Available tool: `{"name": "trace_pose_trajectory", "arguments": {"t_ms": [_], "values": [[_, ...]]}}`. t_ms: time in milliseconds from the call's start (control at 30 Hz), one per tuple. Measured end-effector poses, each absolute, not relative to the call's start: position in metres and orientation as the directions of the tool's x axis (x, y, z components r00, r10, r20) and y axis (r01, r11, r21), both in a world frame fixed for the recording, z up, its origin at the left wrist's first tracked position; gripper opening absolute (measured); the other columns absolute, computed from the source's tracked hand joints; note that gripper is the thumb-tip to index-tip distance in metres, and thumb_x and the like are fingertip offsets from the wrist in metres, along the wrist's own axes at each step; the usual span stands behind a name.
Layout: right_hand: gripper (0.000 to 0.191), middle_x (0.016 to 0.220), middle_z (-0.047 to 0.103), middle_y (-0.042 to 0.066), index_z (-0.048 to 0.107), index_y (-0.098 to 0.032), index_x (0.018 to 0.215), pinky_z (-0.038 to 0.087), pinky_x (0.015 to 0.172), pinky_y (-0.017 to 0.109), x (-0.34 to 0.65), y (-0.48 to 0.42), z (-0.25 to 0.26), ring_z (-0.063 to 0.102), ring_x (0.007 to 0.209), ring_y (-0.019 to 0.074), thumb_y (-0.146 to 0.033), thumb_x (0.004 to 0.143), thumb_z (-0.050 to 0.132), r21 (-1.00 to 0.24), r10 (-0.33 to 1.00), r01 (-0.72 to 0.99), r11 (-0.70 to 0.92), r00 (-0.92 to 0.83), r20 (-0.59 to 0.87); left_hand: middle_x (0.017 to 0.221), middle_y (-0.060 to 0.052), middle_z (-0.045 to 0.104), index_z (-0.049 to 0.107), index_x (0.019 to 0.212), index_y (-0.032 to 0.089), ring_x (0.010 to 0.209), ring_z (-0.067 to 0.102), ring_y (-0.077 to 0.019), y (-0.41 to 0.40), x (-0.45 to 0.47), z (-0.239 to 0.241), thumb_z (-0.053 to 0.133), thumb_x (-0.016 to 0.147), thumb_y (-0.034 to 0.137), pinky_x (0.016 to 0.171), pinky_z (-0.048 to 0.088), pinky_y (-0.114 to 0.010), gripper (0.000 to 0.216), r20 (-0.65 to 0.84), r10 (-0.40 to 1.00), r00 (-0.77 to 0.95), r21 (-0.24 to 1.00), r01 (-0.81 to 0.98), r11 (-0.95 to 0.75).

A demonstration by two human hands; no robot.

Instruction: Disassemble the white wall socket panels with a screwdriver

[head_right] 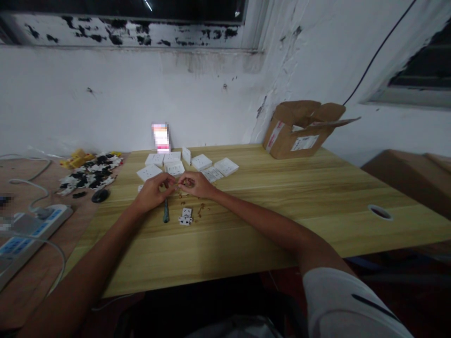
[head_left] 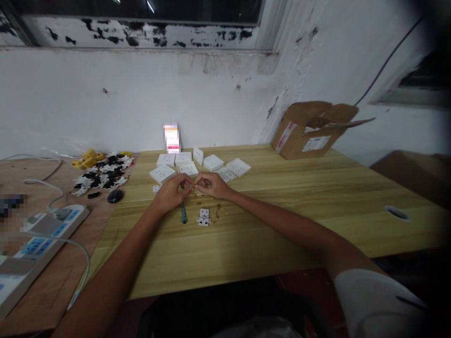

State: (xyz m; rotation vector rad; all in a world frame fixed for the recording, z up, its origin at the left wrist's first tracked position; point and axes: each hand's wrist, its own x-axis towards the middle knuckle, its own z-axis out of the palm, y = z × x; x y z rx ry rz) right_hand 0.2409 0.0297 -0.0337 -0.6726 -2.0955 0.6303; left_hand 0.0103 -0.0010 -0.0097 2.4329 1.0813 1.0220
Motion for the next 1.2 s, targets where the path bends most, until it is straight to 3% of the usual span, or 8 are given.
{"name": "trace_pose_trajectory", "arguments": {"t_ms": [233,333,433,633,800,1033,1133,1200], "values": [[0.011,0.074,0.060,-0.002,0.070,-0.016,0.093,0.037,0.059,0.025,0.2407,0.0308,-0.0349,0.049,0.064,0.0104,-0.027,0.091,0.069,-0.633,0.649,0.236,0.738,-0.506,0.568,0.085,-0.004,0.068,0.067,0.093,0.020,0.080,0.062,-0.0206,0.0002,0.0099,-0.0100,0.056,0.099,0.032,0.077,0.048,-0.036,0.017,0.469,0.726,0.502,0.477,0.548,-0.687],[0.011,0.073,0.059,-0.002,0.071,-0.017,0.093,0.037,0.059,0.025,0.2412,0.0311,-0.0352,0.048,0.063,0.0104,-0.028,0.091,0.069,-0.638,0.655,0.242,0.731,-0.510,0.557,0.090,-0.003,0.068,0.064,0.100,0.021,0.081,0.062,-0.0197,-0.0004,0.0102,-0.0103,0.062,0.092,0.026,0.076,0.048,-0.034,0.009,0.483,0.731,0.482,0.516,0.517,-0.683],[0.012,0.073,0.059,-0.002,0.071,-0.016,0.093,0.037,0.059,0.024,0.2411,0.0308,-0.0351,0.048,0.063,0.0107,-0.028,0.091,0.069,-0.648,0.663,0.241,0.723,-0.505,0.552,0.098,-0.004,0.068,0.060,0.106,0.021,0.082,0.062,-0.0193,-0.0017,0.0104,-0.0095,0.069,0.087,0.029,0.075,0.049,-0.033,0.023,0.513,0.748,0.421,0.553,0.504,-0.663],[0.011,0.072,0.058,-0.002,0.071,-0.016,0.093,0.037,0.060,0.024,0.2408,0.0299,-0.0339,0.049,0.063,0.0103,-0.026,0.090,0.069,-0.643,0.656,0.235,0.729,-0.507,0.559,0.085,-0.004,0.067,0.063,0.089,0.021,0.079,0.061,-0.0205,-0.0007,0.0101,-0.0097,0.054,0.100,0.036,0.076,0.047,-0.035,0.021,0.456,0.721,0.522,0.464,0.552,-0.693],[0.011,0.074,0.060,-0.001,0.071,-0.016,0.094,0.038,0.061,0.024,0.2413,0.0310,-0.0352,0.050,0.064,0.0112,-0.026,0.089,0.069,-0.633,0.652,0.243,0.735,-0.513,0.559,0.103,-0.005,0.066,0.060,0.109,0.021,0.084,0.062,-0.0189,-0.0008,0.0107,-0.0113,0.067,0.091,0.034,0.076,0.049,-0.033,0.023,0.530,0.716,0.454,0.504,0.510,-0.697],[0.011,0.073,0.060,-0.001,0.070,-0.016,0.092,0.037,0.060,0.024,0.2407,0.0310,-0.0339,0.049,0.063,0.0111,-0.027,0.091,0.069,-0.620,0.644,0.250,0.744,-0.518,0.563,0.086,-0.004,0.067,0.064,0.093,0.021,0.079,0.062,-0.0206,-0.0022,0.0109,-0.0076,0.052,0.101,0.036,0.076,0.048,-0.035,0.021,0.460,0.732,0.502,0.477,0.556,-0.681],[0.011,0.073,0.059,-0.002,0.070,-0.016,0.092,0.036,0.060,0.024,0.2408,0.0307,-0.0339,0.048,0.063,0.0107,-0.027,0.090,0.069,-0.614,0.633,0.237,0.753,-0.518,0.576,0.091,-0.003,0.068,0.063,0.100,0.021,0.080,0.062,-0.0193,-0.0018,0.0115,-0.0091,0.060,0.096,0.031,0.076,0.048,-0.033,0.011,0.475,0.729,0.493,0.500,0.531,-0.684],[0.011,0.073,0.058,-0.002,0.071,-0.016,0.092,0.036,0.060,0.024,0.2409,0.0305,-0.0339,0.048,0.063,0.0106,-0.026,0.090,0.069,-0.615,0.633,0.238,0.752,-0.520,0.573,0.096,-0.003,0.068,0.060,0.108,0.021,0.080,0.062,-0.0183,-0.0013,0.0113,-0.0109,0.068,0.089,0.029,0.076,0.049,-0.032,0.021,0.495,0.743,0.451,0.525,0.526,-0.669]]}}
